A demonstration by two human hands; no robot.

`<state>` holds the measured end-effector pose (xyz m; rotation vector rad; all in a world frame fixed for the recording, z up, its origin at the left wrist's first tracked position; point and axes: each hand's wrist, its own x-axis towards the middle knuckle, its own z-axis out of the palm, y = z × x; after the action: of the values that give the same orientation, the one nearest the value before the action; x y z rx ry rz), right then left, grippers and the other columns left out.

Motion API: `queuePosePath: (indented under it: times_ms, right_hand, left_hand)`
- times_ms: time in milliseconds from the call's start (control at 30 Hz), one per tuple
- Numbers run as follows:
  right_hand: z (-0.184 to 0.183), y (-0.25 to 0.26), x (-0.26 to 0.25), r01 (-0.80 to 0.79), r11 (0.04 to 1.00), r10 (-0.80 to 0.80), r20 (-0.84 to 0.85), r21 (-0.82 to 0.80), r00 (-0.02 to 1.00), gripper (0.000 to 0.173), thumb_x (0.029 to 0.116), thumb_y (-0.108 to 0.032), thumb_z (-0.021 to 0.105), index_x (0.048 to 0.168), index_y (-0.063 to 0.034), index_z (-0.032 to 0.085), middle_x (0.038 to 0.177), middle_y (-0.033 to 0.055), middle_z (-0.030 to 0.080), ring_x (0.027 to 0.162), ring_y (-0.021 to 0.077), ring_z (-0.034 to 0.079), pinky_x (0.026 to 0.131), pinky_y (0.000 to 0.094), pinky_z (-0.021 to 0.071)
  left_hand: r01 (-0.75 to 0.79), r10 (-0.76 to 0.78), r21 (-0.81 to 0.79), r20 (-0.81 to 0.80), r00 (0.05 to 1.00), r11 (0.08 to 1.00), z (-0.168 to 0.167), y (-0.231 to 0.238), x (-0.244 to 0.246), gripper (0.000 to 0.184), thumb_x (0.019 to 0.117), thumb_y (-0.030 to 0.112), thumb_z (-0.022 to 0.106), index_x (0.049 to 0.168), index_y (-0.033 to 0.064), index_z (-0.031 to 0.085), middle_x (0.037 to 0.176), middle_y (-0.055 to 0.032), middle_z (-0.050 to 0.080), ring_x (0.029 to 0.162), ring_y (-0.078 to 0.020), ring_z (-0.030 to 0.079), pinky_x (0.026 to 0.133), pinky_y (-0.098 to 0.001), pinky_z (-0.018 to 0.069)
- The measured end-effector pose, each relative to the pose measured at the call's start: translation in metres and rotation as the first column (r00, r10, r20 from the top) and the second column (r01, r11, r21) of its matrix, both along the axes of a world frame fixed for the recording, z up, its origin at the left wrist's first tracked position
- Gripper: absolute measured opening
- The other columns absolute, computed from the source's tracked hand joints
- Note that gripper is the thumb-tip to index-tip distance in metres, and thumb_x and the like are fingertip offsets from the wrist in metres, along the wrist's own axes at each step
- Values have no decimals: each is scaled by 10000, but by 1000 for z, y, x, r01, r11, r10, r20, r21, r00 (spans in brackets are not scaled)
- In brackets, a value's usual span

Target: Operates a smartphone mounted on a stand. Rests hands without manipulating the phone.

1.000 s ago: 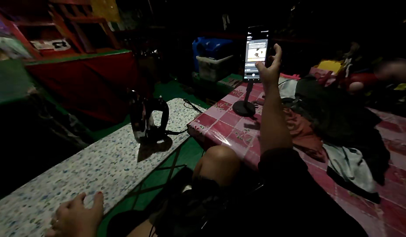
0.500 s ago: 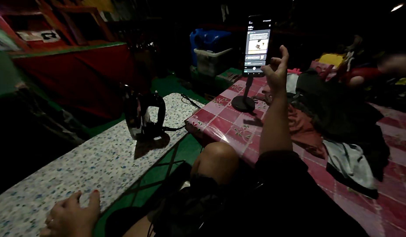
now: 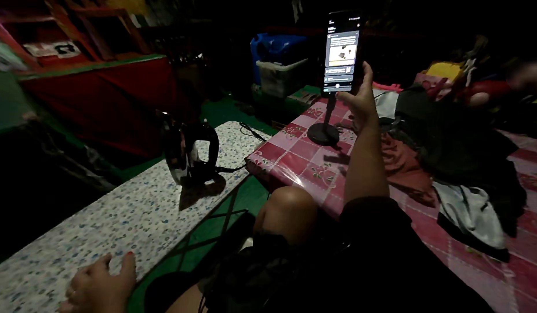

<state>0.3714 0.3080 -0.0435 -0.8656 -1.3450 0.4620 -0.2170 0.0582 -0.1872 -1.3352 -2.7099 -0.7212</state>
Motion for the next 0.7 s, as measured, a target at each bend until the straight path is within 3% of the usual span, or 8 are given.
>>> queuePosePath:
  times_ms: [67,167,333,700]
  right_hand:
    - [1,-2,1,15,1000,-15,2,-25,1000,1069,778,-42,764,1617,-19,101,1567,218,384,1282,203,575,936,314,572]
    - [1,-2,1,35,999,-35,13,-24,999,1053,774,-55,767,1609,-24,126,1539,208,420,1226,194,602,852,306,585]
    - [-2,5,-2,0,998,2,-24,58,1000,1077,743,-20,779,1591,38,117,1519,246,418,1272,192,585,981,288,556]
    - [-3,8,-3,36,997,-35,-10,65,999,1013,778,-12,745,1591,33,143,1524,244,424,1283,203,581,987,302,555]
  left_hand:
    - [-1,1,6,2,1000,1000,0,0,1,602,1002,480,546,1379,13,593,1488,-326,454,1411,-530,385,1117,-732,252]
    - [-4,4,6,-4,1000,1000,-1,0,1,592,1007,473,541,1381,18,594,1487,-324,458,1409,-530,389,1112,-732,260]
    - [-4,4,18,-16,1000,1000,-2,1,0,584,1002,469,547,1367,17,604,1477,-320,471,1402,-531,398,1103,-726,277]
    - [10,-10,21,-20,1000,1000,-3,-1,-1,574,1010,461,539,1357,9,605,1464,-324,479,1390,-538,407,1095,-736,277]
